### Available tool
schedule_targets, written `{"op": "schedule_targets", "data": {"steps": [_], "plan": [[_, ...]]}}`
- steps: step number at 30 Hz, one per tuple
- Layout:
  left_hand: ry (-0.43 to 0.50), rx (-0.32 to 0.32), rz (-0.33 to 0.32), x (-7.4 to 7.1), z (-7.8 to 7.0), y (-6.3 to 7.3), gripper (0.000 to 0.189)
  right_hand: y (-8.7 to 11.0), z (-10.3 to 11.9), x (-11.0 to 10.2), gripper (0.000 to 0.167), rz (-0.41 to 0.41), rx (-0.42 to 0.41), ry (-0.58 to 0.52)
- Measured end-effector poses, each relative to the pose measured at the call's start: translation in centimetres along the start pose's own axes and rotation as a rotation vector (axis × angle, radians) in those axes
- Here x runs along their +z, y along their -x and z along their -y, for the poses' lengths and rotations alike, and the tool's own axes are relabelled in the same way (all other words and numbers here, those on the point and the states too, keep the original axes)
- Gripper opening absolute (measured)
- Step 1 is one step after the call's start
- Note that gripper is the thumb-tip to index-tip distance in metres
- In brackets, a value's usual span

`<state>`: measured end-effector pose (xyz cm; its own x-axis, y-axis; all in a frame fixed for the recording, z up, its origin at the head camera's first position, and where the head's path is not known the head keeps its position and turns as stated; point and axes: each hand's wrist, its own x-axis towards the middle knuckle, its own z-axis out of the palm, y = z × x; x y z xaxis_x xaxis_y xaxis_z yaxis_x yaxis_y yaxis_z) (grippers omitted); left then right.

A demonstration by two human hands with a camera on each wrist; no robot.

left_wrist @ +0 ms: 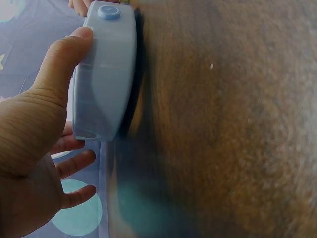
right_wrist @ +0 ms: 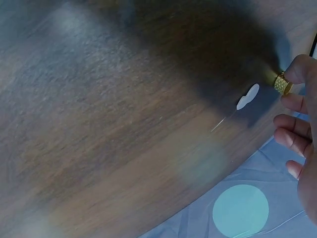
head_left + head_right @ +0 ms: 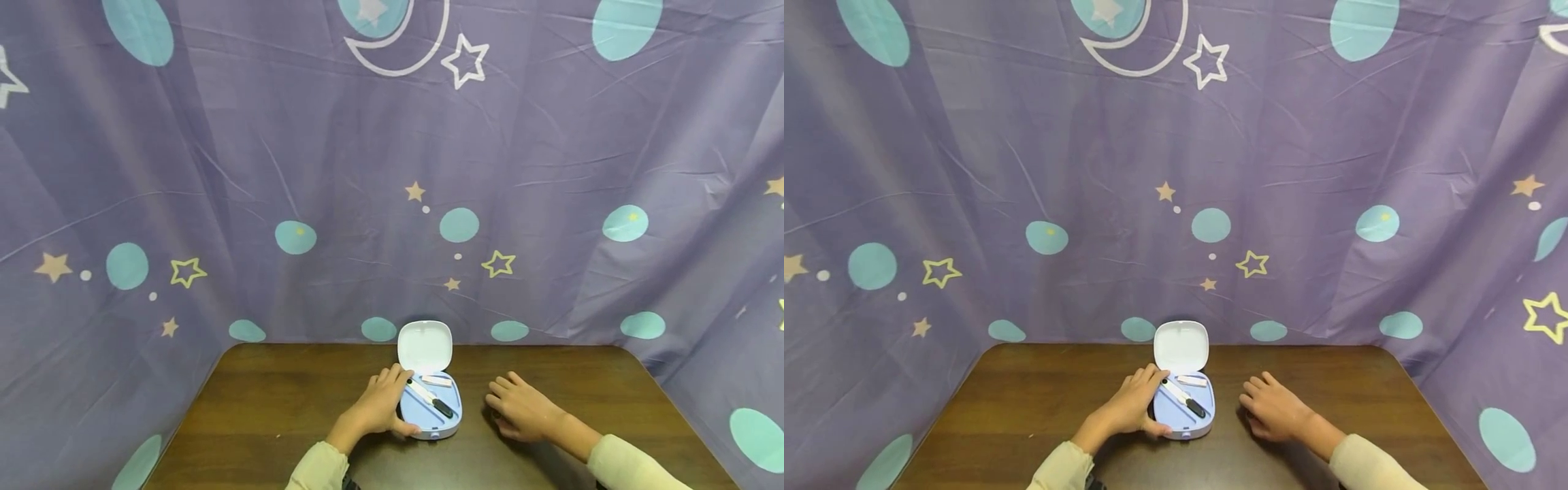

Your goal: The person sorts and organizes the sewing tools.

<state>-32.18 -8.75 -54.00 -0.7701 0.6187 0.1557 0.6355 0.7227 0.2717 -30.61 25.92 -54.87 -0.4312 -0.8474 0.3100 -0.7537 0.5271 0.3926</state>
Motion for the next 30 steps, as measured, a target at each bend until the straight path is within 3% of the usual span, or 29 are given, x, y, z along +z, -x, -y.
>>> {"op": "schedule_targets", "data": {"steps": [14,25,30], "plan": [[0.016,0.031,0.029,1.4,-1.5,0.2,0.106,2.2,1.2,-0.2,0.04,-0.088,0.04,-0.074],[-0.007,0.003,-0.016,0.2,-0.3,0.4,0.105,-0.1,0.6,-0.3,0.037,-0.06,0.056,-0.067],[-0.012,0.022,-0.028,-0.1,-0.2,0.3,0.105,-0.4,0.4,-0.4,0.036,-0.06,0.064,-0.046]]}}
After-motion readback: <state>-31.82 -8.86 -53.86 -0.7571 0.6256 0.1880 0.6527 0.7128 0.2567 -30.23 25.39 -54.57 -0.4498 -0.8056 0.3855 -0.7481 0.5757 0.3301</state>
